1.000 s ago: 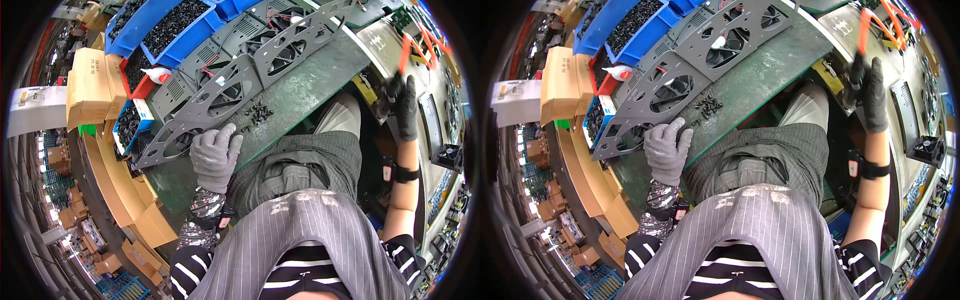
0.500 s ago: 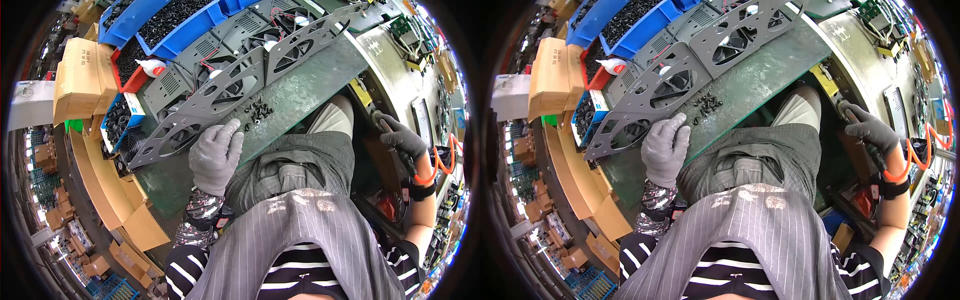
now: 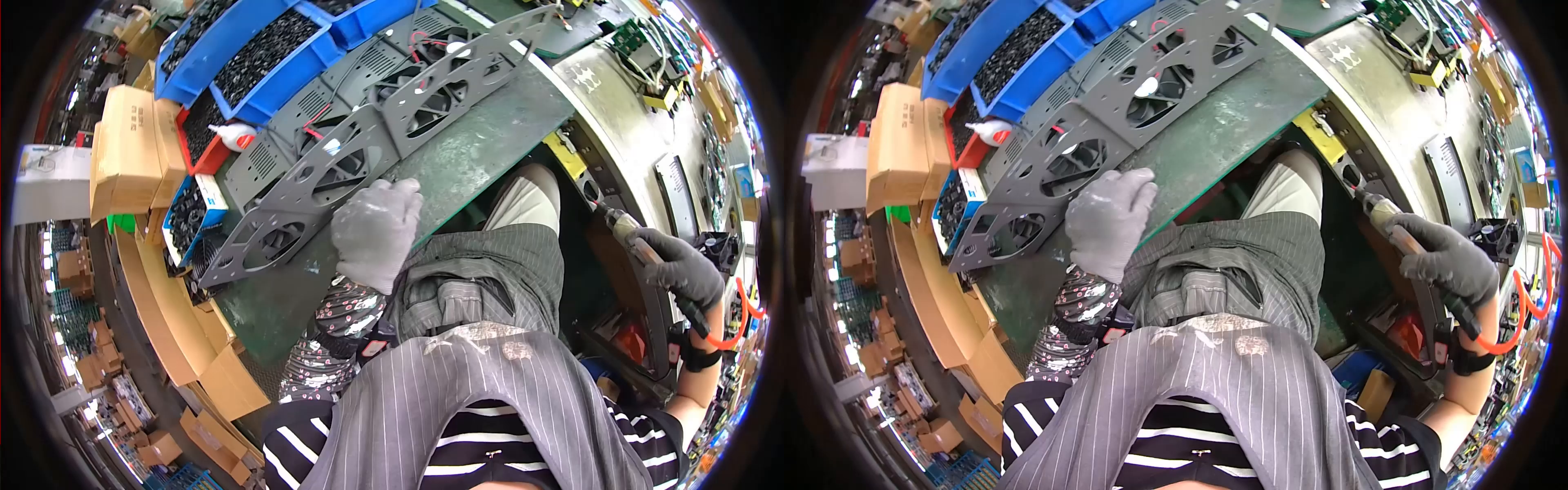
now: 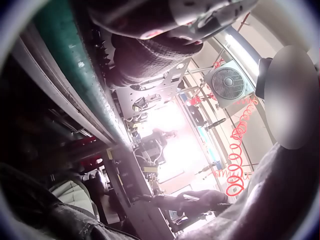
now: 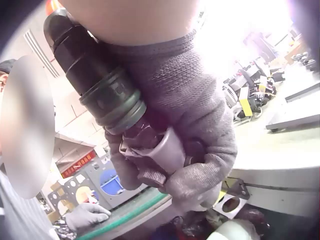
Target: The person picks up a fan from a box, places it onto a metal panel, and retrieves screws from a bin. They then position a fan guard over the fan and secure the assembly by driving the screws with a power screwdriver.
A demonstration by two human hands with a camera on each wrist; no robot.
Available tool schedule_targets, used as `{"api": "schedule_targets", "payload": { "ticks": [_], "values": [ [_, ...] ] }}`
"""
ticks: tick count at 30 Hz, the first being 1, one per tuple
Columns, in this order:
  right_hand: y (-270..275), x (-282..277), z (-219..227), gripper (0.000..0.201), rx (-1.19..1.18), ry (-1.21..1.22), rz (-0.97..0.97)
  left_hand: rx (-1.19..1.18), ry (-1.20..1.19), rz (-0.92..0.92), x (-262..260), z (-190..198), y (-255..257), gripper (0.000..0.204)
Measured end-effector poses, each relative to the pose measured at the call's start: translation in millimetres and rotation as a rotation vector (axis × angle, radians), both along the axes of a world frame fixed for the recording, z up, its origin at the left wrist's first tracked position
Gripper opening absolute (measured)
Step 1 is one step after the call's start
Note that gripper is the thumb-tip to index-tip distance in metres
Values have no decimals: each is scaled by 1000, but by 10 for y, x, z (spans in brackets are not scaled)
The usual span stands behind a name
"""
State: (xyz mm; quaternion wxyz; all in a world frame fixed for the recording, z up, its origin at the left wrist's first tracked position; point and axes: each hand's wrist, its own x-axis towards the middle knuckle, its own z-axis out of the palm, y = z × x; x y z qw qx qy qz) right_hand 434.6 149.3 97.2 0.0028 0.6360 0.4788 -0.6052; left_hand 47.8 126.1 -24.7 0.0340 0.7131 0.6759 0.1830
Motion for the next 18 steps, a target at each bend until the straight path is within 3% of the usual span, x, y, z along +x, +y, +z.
{"api": "schedule_targets", "payload": {
  "ticks": [1,3,4,5,8,9,10,11,13,14,16,17,18],
  "values": [
    [-76,-17,-20,60,17,109,-104,3,6,-10,18,17,20,22],
    [-176,-115,-92,58,109,247,-103,152,-122,32,28,63,52,18],
    [-222,-194,-187,58,166,290,-91,98,-204,70,31,158,35,15],
    [-242,-271,-212,59,87,365,-147,97,-200,67,58,170,31,15],
    [-232,-350,-618,60,74,642,-156,-38,-1099,28,96,221,111,19],
    [-216,-451,-721,61,89,684,-126,-36,-1085,18,71,295,100,19],
    [-205,-524,-864,63,82,766,-128,-146,-1273,107,75,399,79,21],
    [-182,-590,-973,65,250,702,-52,-258,-1457,201,77,469,73,23],
    [-135,-710,-1163,64,348,614,-52,-277,-1520,147,43,426,60,24],
    [-88,-731,-1161,64,340,630,-51,-334,-1681,95,32,406,51,24],
    [-1,-769,-1132,70,-183,704,-180,-440,-1925,31,-4,321,60,26],
    [-20,-800,-1164,68,-133,754,-272,-437,-1917,41,29,286,87,26],
    [-47,-857,-1168,69,-107,760,-207,-445,-2003,65,51,299,69,27]
  ]
}}
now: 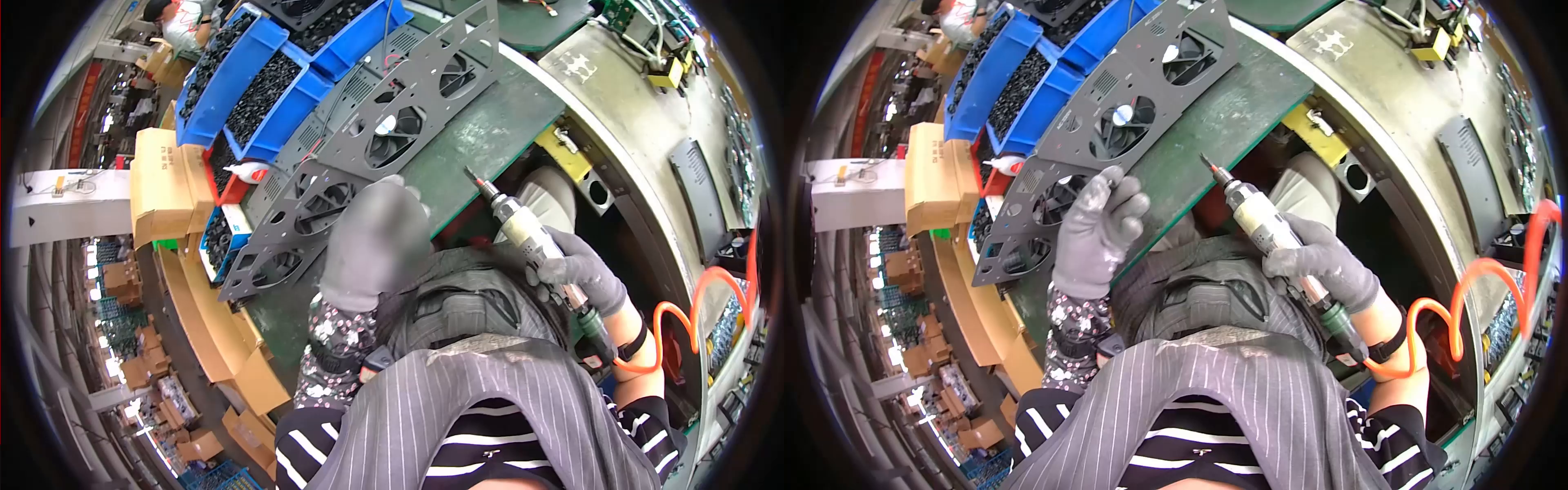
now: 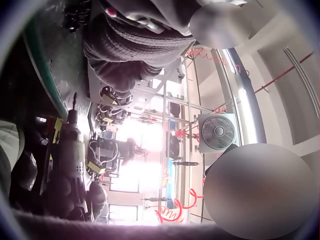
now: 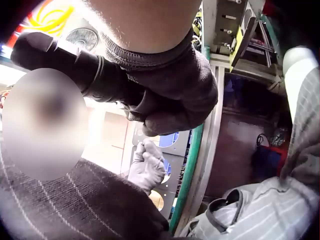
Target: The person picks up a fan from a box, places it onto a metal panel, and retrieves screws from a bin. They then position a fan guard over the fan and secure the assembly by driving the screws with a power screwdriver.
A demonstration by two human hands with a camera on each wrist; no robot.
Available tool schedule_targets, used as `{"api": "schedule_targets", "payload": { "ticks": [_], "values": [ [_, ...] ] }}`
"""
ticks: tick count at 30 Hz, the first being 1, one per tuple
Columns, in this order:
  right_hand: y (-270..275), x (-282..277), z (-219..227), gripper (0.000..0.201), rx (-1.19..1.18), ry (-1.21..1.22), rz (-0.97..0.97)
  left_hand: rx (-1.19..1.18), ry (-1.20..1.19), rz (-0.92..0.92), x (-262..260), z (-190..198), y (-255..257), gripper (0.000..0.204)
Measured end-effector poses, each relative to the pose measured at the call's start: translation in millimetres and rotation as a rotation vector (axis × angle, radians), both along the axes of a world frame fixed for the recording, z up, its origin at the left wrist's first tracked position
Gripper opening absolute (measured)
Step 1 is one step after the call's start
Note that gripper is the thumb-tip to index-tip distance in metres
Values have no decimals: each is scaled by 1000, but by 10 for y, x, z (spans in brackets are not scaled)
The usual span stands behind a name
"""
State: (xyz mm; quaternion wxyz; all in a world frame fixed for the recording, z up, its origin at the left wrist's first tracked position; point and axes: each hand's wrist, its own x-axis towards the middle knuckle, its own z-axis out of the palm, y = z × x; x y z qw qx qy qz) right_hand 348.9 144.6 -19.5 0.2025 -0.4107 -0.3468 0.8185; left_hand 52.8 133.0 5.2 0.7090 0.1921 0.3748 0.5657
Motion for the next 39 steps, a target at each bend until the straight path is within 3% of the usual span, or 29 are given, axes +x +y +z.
{"api": "schedule_targets", "payload": {
  "ticks": [1,3,7,10,13,16,18,22,24,26,28,31,33,36,37,39],
  "values": [
    [-4,6,54,70,60,-20,33,-16,-107,7,62,-36,33,28],
    [-11,-29,223,76,211,-19,111,-7,-93,23,151,-33,63,28],
    [-7,-26,461,87,218,-1,250,-12,-83,35,283,-6,113,27],
    [-2,-14,366,75,279,149,292,-23,-75,27,284,0,93,27],
    [6,-53,302,75,417,126,270,-7,-136,-9,244,-29,79,27],
    [-43,-91,284,74,330,176,247,18,-338,-75,168,-107,66,28],
    [-64,-94,301,74,351,148,255,11,-202,-37,231,-45,51,26],
    [-74,-74,354,74,295,133,276,25,-149,-4,276,-6,43,26],
    [-86,-77,338,73,318,119,268,53,101,17,276,16,39,26],
    [-120,-100,326,73,337,98,265,36,123,22,266,26,24,25],
    [-140,-167,327,72,525,-29,276,34,187,30,213,9,10,23],
    [-164,-278,306,73,556,53,236,51,191,53,156,31,-12,20],
    [-203,-293,267,74,512,71,224,41,209,25,137,0,-61,28],
    [-211,-264,275,76,499,59,247,36,230,-102,139,-49,-206,63],
    [-199,-279,300,77,530,27,287,41,233,-83,32,-73,-311,63],
    [-201,-307,365,79,434,55,299,26,392,-253,-227,-55,-612,72]
  ]
}}
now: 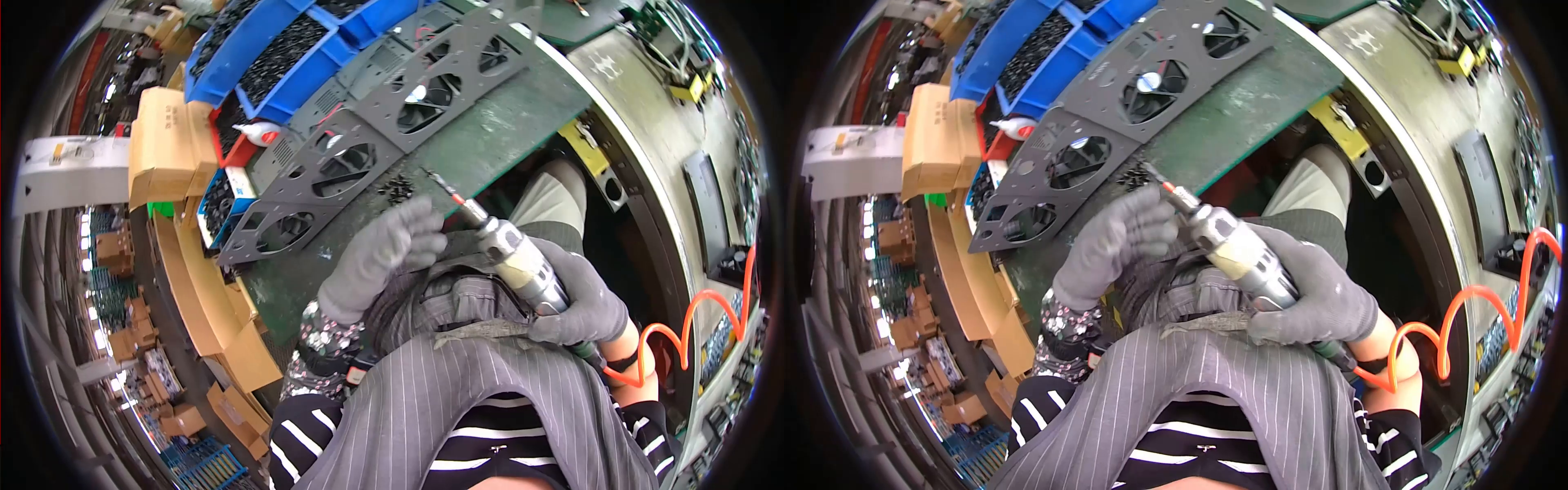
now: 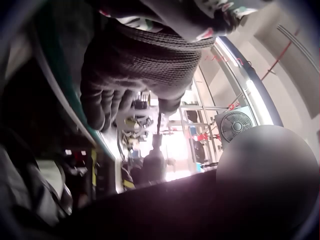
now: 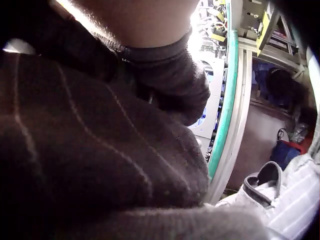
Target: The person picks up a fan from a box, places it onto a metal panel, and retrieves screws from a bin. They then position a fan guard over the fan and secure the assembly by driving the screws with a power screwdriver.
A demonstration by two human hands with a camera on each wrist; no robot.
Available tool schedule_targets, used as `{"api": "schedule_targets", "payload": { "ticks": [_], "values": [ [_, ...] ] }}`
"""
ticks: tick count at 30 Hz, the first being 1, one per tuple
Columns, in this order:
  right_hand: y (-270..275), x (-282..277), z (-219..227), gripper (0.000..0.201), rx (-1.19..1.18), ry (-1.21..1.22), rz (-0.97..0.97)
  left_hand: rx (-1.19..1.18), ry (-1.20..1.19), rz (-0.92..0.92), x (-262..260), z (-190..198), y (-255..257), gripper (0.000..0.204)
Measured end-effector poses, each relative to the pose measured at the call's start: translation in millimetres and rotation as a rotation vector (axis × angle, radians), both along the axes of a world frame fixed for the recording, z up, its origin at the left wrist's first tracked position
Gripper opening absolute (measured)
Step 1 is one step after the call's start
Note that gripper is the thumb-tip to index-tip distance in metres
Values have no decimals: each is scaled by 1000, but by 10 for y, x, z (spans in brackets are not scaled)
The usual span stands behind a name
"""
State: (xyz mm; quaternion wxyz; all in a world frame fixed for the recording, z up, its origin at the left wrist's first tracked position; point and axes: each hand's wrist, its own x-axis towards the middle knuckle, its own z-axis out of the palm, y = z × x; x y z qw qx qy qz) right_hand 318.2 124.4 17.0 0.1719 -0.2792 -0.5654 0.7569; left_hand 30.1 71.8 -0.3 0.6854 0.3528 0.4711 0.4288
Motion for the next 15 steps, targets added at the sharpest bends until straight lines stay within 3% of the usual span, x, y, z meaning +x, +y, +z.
{"api": "schedule_targets", "payload": {
  "ticks": [1,2,4,5,6,7,9,10,12,15],
  "values": [
    [-23,-9,18,81,-103,-7,-5,-27,58,-105,-196,8,-160,75],
    [-70,-21,0,85,-138,-48,-52,-28,81,-66,-372,109,-312,75],
    [-148,-53,-86,88,-132,-14,-117,-344,499,-169,-671,375,-613,66],
    [-179,-62,-76,88,-99,-48,-130,-347,773,-140,-821,442,-744,59],
    [-196,-59,-41,88,-65,-81,-144,-353,1046,-110,-964,475,-864,52],
    [-188,-20,17,88,-149,-156,-124,-353,1183,64,-1080,463,-969,43],
    [-232,23,-6,92,-111,-170,-180,-233,1416,353,-1263,465,-992,46],
    [-249,2,-40,93,-77,-150,-187,-274,1636,334,-1411,505,-994,56],
    [-291,-23,-28,94,-79,-158,-192,-51,1962,356,-1700,363,-1015,61],
    [-312,-29,-16,94,-96,-168,-203,-191,1983,326,-1762,340,-888,63]
  ]
}}
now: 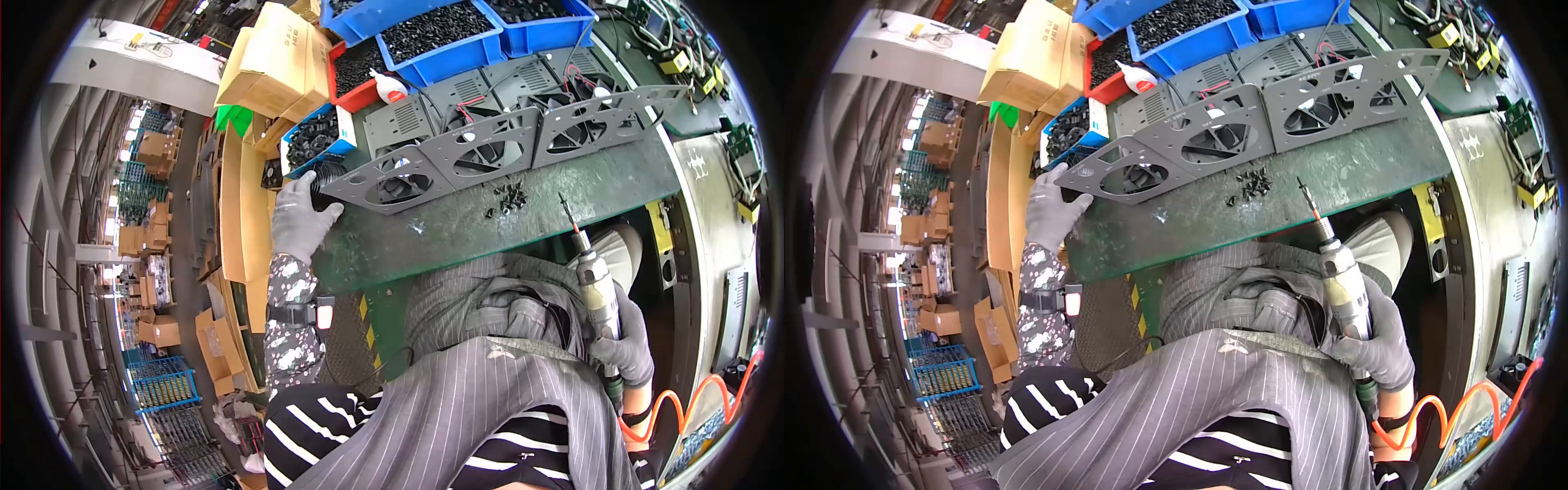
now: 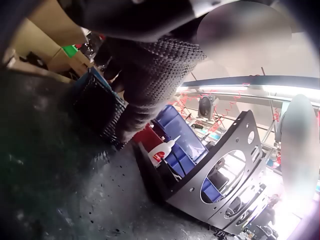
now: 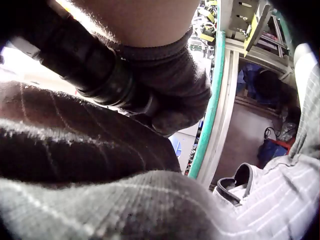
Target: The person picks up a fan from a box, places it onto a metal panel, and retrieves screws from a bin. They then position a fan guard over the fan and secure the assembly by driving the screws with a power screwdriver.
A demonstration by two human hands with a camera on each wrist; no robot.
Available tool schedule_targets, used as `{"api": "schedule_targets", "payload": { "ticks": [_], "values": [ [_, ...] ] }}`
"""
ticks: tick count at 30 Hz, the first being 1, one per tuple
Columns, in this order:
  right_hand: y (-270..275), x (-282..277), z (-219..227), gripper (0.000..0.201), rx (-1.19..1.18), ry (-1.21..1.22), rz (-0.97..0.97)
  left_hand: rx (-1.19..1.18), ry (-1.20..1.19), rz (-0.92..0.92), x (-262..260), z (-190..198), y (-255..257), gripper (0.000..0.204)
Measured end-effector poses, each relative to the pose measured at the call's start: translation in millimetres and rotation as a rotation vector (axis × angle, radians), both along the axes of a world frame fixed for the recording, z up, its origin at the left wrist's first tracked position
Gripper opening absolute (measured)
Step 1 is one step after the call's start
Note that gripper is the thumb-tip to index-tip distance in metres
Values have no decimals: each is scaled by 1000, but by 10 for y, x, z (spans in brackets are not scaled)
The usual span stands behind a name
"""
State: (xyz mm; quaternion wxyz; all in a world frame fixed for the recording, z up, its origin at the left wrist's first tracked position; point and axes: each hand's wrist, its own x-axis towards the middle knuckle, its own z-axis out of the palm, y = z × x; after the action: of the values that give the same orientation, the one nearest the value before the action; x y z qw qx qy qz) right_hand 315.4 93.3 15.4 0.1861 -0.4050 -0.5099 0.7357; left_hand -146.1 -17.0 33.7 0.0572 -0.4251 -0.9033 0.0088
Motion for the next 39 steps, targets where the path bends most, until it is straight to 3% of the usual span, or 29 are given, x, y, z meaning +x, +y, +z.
{"api": "schedule_targets", "payload": {
  "ticks": [3,9,11,13,15,16,21,23,25,27,30,31,33,35,36,39],
  "values": [
    [-56,-27,37,93,-36,-5,19,-24,73,-16,19,-40,37,61],
    [-123,-33,-36,94,12,-2,-31,93,-15,-87,-21,-101,-111,64],
    [-140,-12,-40,97,24,-10,-29,144,254,-132,-52,-155,-160,66],
    [-146,5,-50,97,-4,-56,-38,54,250,-133,-135,-247,-245,59],
    [-176,-16,-18,97,-2,-47,-59,155,183,-161,-126,-343,-321,50],
    [-166,-9,-39,97,-15,-36,-44,278,169,-195,-142,-371,-323,35],
    [-187,-24,-35,96,-11,-46,-21,508,205,-258,-248,-346,-335,17],
    [-179,-12,-41,97,7,-50,11,762,426,-226,-322,-271,-298,16],
    [-188,-28,28,97,8,-55,12,829,545,-273,-299,-47,-304,12],
    [-211,-57,82,94,25,-17,19,1222,-68,-84,-219,179,-349,13],
    [-217,-55,68,91,44,10,3,1435,-479,-33,209,587,-362,18],
    [-208,-31,65,91,42,2,-9,1431,-495,-37,445,708,-349,18],
    [-185,-20,90,90,69,18,5,1166,-696,21,885,895,-325,16],
    [-142,12,147,92,-27,21,27,1017,-842,-127,1145,836,-229,15],
    [-106,38,159,94,-32,44,42,926,-924,-69,1315,825,-130,16],
    [29,186,207,95,-40,113,97,773,-697,-411,1548,503,317,14]
  ]
}}
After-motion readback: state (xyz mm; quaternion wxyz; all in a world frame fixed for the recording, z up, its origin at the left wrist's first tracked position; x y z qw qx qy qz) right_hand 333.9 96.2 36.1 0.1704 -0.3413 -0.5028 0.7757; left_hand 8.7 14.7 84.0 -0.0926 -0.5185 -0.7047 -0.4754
